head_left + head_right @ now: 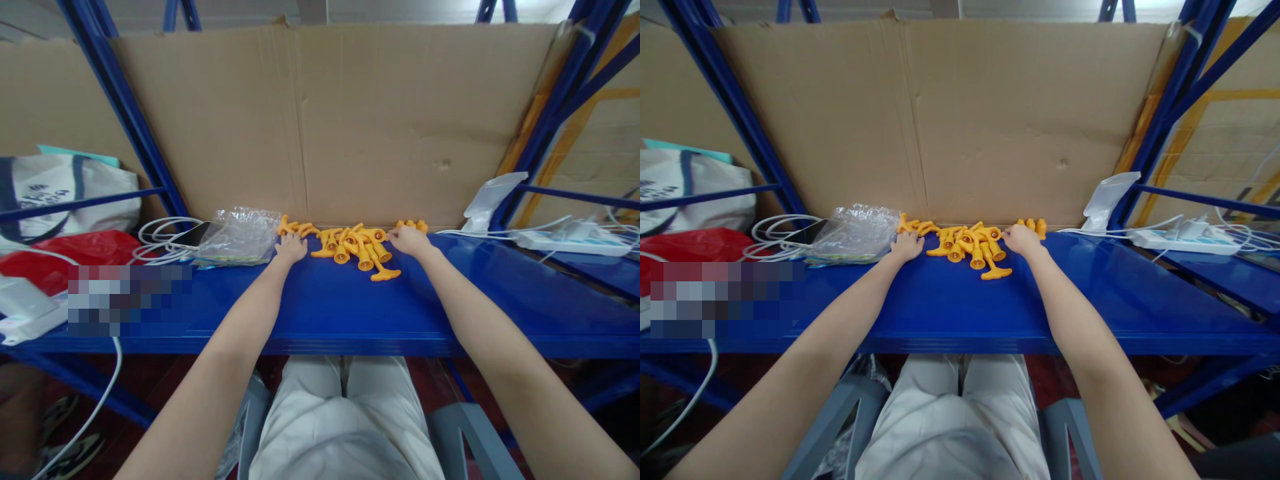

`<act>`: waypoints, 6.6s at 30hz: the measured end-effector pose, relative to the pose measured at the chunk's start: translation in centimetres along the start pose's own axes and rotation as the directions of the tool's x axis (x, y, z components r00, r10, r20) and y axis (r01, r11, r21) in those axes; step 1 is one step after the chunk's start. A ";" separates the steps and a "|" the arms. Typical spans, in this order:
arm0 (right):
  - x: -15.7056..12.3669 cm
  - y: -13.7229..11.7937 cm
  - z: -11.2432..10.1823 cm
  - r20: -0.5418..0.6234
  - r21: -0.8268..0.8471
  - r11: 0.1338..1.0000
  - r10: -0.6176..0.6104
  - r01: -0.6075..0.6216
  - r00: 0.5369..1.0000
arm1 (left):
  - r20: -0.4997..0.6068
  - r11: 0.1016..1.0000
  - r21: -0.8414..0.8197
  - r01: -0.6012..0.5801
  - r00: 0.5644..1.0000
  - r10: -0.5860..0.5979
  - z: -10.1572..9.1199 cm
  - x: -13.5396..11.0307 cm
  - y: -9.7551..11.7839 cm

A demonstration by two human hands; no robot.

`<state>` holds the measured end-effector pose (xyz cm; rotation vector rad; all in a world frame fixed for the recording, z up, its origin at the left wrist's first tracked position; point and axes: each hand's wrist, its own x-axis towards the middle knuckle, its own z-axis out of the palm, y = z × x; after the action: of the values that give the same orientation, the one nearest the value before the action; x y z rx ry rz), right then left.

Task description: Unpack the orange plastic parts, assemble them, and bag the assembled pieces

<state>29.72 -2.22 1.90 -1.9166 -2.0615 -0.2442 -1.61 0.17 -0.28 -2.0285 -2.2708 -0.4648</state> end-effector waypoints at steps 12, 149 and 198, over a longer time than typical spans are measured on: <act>-0.7 -2.7 1.6 -0.121 0.129 0.973 -0.178 0.193 0.977 | 0.035 0.998 -0.057 -0.005 0.999 0.007 0.1 0.4 -0.6; -3.0 -7.4 -2.1 0.014 0.600 0.759 -0.324 0.251 0.946 | -0.371 0.830 -0.031 -0.557 0.777 0.508 -3.8 -4.6 5.2; -4.1 -8.6 -2.2 -0.218 -0.247 0.892 -0.432 0.379 0.875 | -0.229 0.873 -0.224 -0.433 0.894 0.384 -3.4 -4.6 5.9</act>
<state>21.62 -7.52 3.33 -1.4187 -2.2950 -0.7884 4.28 -4.66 2.88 -2.3975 -1.6794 -0.9131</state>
